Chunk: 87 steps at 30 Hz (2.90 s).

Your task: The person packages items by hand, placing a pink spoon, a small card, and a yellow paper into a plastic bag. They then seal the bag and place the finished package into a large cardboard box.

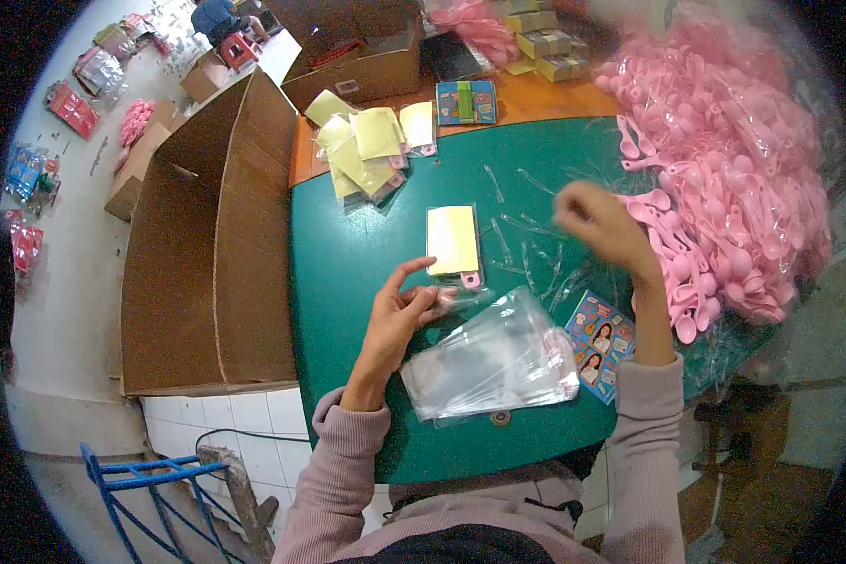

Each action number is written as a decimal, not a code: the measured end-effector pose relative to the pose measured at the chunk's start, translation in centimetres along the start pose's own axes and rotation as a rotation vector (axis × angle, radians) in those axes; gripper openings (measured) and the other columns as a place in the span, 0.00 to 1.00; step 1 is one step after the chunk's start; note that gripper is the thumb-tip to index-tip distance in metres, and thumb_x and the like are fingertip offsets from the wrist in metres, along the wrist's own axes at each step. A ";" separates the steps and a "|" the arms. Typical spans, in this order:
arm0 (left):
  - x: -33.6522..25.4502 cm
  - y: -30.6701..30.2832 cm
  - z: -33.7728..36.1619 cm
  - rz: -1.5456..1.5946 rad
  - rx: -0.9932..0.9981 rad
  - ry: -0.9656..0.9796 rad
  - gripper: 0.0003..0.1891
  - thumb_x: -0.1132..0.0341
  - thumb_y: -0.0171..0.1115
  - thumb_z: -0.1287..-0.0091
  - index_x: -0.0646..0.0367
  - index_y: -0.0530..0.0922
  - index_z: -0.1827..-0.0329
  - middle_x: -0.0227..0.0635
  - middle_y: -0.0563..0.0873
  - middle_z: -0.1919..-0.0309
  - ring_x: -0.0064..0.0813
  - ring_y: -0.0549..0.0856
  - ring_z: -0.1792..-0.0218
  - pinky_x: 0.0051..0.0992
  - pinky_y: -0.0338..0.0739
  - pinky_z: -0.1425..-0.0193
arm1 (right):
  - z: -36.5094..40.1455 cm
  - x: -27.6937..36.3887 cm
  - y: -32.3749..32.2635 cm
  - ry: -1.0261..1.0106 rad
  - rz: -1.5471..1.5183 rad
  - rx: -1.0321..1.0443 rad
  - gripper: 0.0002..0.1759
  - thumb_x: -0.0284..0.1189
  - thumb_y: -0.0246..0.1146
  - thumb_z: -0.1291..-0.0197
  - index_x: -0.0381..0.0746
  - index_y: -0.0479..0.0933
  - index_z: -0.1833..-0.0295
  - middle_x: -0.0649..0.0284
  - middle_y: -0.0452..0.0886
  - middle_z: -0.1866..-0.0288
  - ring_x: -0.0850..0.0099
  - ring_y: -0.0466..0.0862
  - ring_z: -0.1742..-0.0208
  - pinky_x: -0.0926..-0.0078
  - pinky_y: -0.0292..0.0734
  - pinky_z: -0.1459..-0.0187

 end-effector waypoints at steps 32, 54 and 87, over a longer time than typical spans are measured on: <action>-2.0 -0.7 -0.4 -0.454 -0.224 0.172 0.08 0.69 0.61 0.39 0.61 0.72 0.62 0.33 0.82 0.70 0.20 0.81 0.68 0.19 0.77 0.75 | 1.5 0.4 10.6 0.387 -0.780 -0.121 0.11 0.24 0.62 0.45 0.34 0.66 0.62 0.60 0.79 0.74 0.76 0.80 0.76 0.82 0.76 0.76; -7.9 2.2 -0.8 -1.010 -0.119 0.549 0.18 0.65 0.62 0.41 0.59 0.73 0.48 0.39 0.79 0.53 0.32 0.81 0.57 0.31 0.77 0.58 | 6.0 -5.3 -4.1 0.520 0.859 -0.219 0.11 0.30 0.63 0.54 0.35 0.74 0.67 0.52 0.79 0.69 0.54 0.80 0.65 0.58 0.74 0.64; -2.2 6.8 -0.6 -0.675 0.271 0.290 0.07 0.70 0.65 0.43 0.61 0.75 0.68 0.26 0.81 0.73 0.12 0.76 0.73 0.15 0.71 0.69 | 6.7 -6.5 -0.3 0.429 0.668 0.190 0.18 0.31 0.69 0.69 0.37 0.74 0.69 0.53 0.78 0.74 0.58 0.79 0.71 0.65 0.71 0.70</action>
Point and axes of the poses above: each hand's wrist, its own z-axis away from the middle knuckle, its own y-axis out of the palm, x = y × z, the point moved 10 cm from there along -z, towards the middle knuckle
